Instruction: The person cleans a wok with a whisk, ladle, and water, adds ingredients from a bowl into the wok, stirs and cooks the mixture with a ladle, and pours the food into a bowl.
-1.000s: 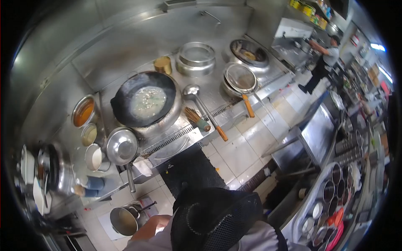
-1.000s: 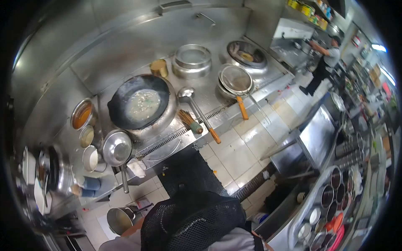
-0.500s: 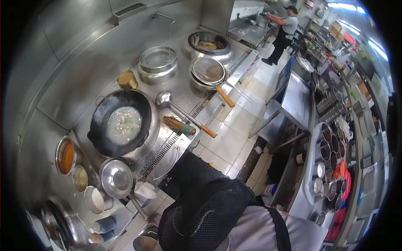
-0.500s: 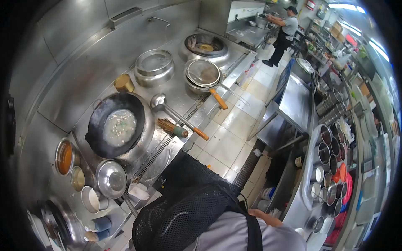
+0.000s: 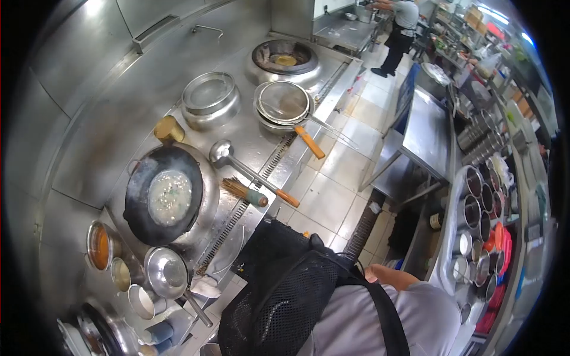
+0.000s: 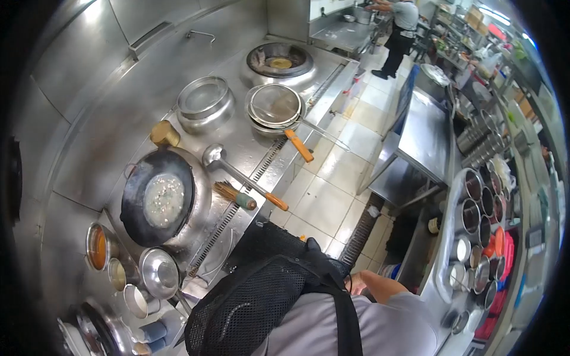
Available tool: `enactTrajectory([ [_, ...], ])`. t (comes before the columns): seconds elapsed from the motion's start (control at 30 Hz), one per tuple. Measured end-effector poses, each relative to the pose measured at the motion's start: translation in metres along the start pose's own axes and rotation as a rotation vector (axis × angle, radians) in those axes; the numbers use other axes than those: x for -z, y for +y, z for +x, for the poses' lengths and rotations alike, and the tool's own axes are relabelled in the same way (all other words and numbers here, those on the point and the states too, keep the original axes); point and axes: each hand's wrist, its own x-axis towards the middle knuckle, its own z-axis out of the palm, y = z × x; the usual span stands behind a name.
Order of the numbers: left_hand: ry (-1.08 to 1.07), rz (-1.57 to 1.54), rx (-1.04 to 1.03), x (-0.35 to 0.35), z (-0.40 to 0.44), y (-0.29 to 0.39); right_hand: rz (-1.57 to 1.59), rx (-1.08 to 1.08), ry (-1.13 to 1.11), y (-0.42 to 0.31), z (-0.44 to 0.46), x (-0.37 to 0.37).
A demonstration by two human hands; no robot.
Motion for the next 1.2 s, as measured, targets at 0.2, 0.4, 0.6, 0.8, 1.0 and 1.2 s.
enactTrajectory([
  [0.2,0.114,-0.024,0.018,-0.039,-0.007,0.024,0.091,0.089,-0.212,0.002,-0.005,0.086],
  [0.4,0.232,-0.087,0.016,-0.082,-0.006,0.043,0.001,0.016,-0.173,-0.032,-0.026,0.168],
  [0.6,0.275,-0.012,-0.013,-0.127,0.006,0.038,-0.177,0.02,0.072,-0.127,-0.018,0.228],
  [0.8,0.228,0.081,-0.028,-0.186,0.005,0.016,-0.513,0.166,0.302,-0.276,0.002,0.241],
  [1.0,0.197,-0.012,-0.029,-0.238,-0.007,-0.021,-0.685,0.357,0.379,-0.365,0.019,0.211],
  [1.2,0.139,-0.052,-0.052,-0.266,-0.015,-0.086,-0.738,0.492,0.453,-0.403,0.029,0.162],
])
